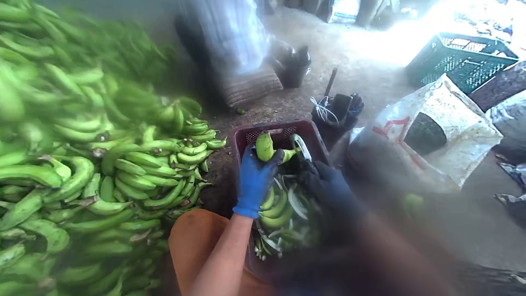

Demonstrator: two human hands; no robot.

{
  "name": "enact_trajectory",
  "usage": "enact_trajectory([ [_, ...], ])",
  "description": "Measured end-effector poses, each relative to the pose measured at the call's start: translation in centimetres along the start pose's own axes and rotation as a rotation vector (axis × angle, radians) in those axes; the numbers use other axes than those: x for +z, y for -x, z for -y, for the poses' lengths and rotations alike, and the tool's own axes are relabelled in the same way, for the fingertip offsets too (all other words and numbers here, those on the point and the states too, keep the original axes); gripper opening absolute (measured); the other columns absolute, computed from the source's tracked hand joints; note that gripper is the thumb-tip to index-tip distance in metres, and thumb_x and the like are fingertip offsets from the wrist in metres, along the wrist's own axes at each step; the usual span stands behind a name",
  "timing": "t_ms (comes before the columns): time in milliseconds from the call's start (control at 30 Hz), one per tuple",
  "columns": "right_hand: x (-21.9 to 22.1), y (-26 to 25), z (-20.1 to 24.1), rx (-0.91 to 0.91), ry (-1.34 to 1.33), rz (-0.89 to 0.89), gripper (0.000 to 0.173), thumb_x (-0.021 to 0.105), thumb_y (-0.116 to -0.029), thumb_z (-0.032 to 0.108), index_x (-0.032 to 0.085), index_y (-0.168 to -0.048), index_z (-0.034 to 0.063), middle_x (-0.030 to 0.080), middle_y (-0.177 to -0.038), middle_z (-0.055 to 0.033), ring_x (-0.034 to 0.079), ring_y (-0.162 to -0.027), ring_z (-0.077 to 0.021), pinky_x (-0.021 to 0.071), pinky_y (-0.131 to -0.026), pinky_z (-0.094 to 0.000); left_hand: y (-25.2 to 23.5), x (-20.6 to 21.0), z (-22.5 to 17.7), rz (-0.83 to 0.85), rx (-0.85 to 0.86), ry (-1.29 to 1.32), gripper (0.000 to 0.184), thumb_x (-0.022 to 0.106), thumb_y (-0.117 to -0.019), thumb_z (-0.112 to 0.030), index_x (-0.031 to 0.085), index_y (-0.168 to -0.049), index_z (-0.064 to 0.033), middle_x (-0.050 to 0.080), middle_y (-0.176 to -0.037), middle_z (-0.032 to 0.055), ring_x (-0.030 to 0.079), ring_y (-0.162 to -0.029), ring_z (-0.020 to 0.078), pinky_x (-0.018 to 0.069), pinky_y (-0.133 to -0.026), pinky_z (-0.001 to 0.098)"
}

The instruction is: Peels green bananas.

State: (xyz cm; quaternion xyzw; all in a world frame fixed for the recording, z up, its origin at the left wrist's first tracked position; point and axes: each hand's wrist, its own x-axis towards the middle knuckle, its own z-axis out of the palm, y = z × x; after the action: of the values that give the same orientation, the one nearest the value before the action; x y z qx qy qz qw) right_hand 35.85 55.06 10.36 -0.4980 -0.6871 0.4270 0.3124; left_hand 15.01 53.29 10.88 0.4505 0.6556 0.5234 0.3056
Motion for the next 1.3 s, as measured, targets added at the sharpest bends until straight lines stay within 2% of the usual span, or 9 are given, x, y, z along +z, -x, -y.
enact_trajectory([
  [100, -0.6, 0.7, 0.8, -0.156, -0.033, -0.065, 0.029, 0.062, -0.0992, 0.028, 0.067, -0.122, 0.0098, 0.073, -0.087, 0.0017, 0.070, -0.076, -0.0064, 0.0632, -0.069, -0.0294, 0.5, -0.5, 0.1, -0.008, 0.097, -0.034, 0.065, 0.079, -0.0832, -0.050, 0.055, -0.136, -0.0183, 0.069, -0.116, 0.0029, 0.068, -0.100, 0.0141, 0.0580, -0.084, 0.0425],
  [267, -0.2, -0.2, -0.6, 0.315, 0.241, 0.500, 0.044, 0.049, -0.1076, 0.038, 0.058, -0.138, 0.0074, 0.070, -0.113, -0.0141, 0.070, -0.096, -0.0223, 0.0573, -0.087, -0.0456, 0.6, -1.6, -0.5, 0.265, 0.201, 0.407, 0.064, 0.075, -0.0910, -0.024, 0.046, -0.148, -0.0175, 0.068, -0.126, 0.0043, 0.069, -0.107, 0.0173, 0.0610, -0.087, 0.0361],
  [333, -0.6, -0.3, -1.3, 0.247, 0.089, 0.390, 0.043, 0.049, -0.1077, 0.038, 0.057, -0.141, 0.0117, 0.070, -0.108, -0.0088, 0.069, -0.088, -0.0153, 0.0598, -0.079, -0.0371, 0.7, -2.1, -0.4, 0.323, 0.102, 0.495, 0.066, 0.066, -0.0966, -0.024, 0.036, -0.156, -0.0239, 0.068, -0.126, 0.0046, 0.070, -0.104, 0.0181, 0.0601, -0.085, 0.0354],
  [433, -1.9, -1.2, -1.4, -0.087, 0.104, 0.275, 0.043, 0.053, -0.1040, 0.031, 0.058, -0.145, 0.0181, 0.070, -0.121, -0.0012, 0.067, -0.104, -0.0078, 0.0567, -0.093, -0.0333, 0.9, -2.7, 0.1, 0.223, 0.076, 0.421, 0.059, 0.056, -0.0995, -0.033, 0.037, -0.155, -0.0347, 0.066, -0.123, -0.0047, 0.064, -0.092, 0.0029, 0.0561, -0.075, 0.0238],
  [667, -1.1, -0.6, 0.9, -0.578, 0.574, 0.153, 0.038, 0.061, -0.0973, 0.043, 0.071, -0.130, 0.0257, 0.069, -0.123, -0.0090, 0.067, -0.108, -0.0260, 0.0575, -0.083, -0.0503, 2.2, -2.3, 1.2, 0.182, 0.284, 0.212, 0.047, 0.041, -0.1048, -0.022, 0.043, -0.149, -0.0069, 0.061, -0.129, 0.0028, 0.057, -0.110, 0.0000, 0.0486, -0.095, 0.0234],
  [933, -7.4, -5.5, 0.0, -0.050, 0.665, -0.245, 0.058, 0.054, -0.1031, 0.041, 0.038, -0.158, 0.0375, 0.057, -0.143, -0.0172, 0.059, -0.124, -0.0415, 0.0501, -0.093, -0.0670, 2.5, -1.3, 0.2, 0.624, -0.046, 0.431, 0.041, 0.041, -0.1088, -0.031, 0.050, -0.147, -0.0160, 0.067, -0.119, 0.0016, 0.065, -0.100, 0.0070, 0.0566, -0.086, 0.0255],
  [1067, -5.4, -2.6, -1.6, -0.320, 0.522, -0.029, 0.045, 0.062, -0.0986, 0.031, 0.061, -0.140, 0.0140, 0.067, -0.127, -0.0134, 0.066, -0.113, -0.0302, 0.0541, -0.094, -0.0565, 1.1, -1.6, 0.4, 0.374, -0.020, 0.240, 0.040, 0.046, -0.1079, -0.036, 0.052, -0.146, -0.0264, 0.069, -0.119, -0.0005, 0.067, -0.094, 0.0074, 0.0578, -0.081, 0.0288],
  [1200, -1.9, -0.5, -1.5, -0.523, 0.493, 0.198, 0.043, 0.061, -0.0975, 0.041, 0.067, -0.137, 0.0253, 0.071, -0.122, -0.0064, 0.067, -0.110, -0.0235, 0.0569, -0.088, -0.0492, 0.9, -1.2, 1.2, 0.032, 0.087, 0.051, 0.047, 0.037, -0.1101, -0.035, 0.038, -0.156, -0.0263, 0.064, -0.131, 0.0038, 0.064, -0.107, 0.0099, 0.0545, -0.091, 0.0376],
  [1300, -2.0, -2.2, -1.0, -0.524, 0.581, 0.107, 0.040, 0.065, -0.0970, 0.032, 0.067, -0.136, 0.0228, 0.067, -0.127, -0.0115, 0.065, -0.114, -0.0305, 0.0556, -0.091, -0.0539, 2.8, -1.5, 0.5, 0.150, 0.110, 0.065, 0.048, 0.033, -0.1099, -0.026, 0.036, -0.156, -0.0122, 0.059, -0.134, 0.0071, 0.057, -0.114, 0.0047, 0.0482, -0.098, 0.0285],
])
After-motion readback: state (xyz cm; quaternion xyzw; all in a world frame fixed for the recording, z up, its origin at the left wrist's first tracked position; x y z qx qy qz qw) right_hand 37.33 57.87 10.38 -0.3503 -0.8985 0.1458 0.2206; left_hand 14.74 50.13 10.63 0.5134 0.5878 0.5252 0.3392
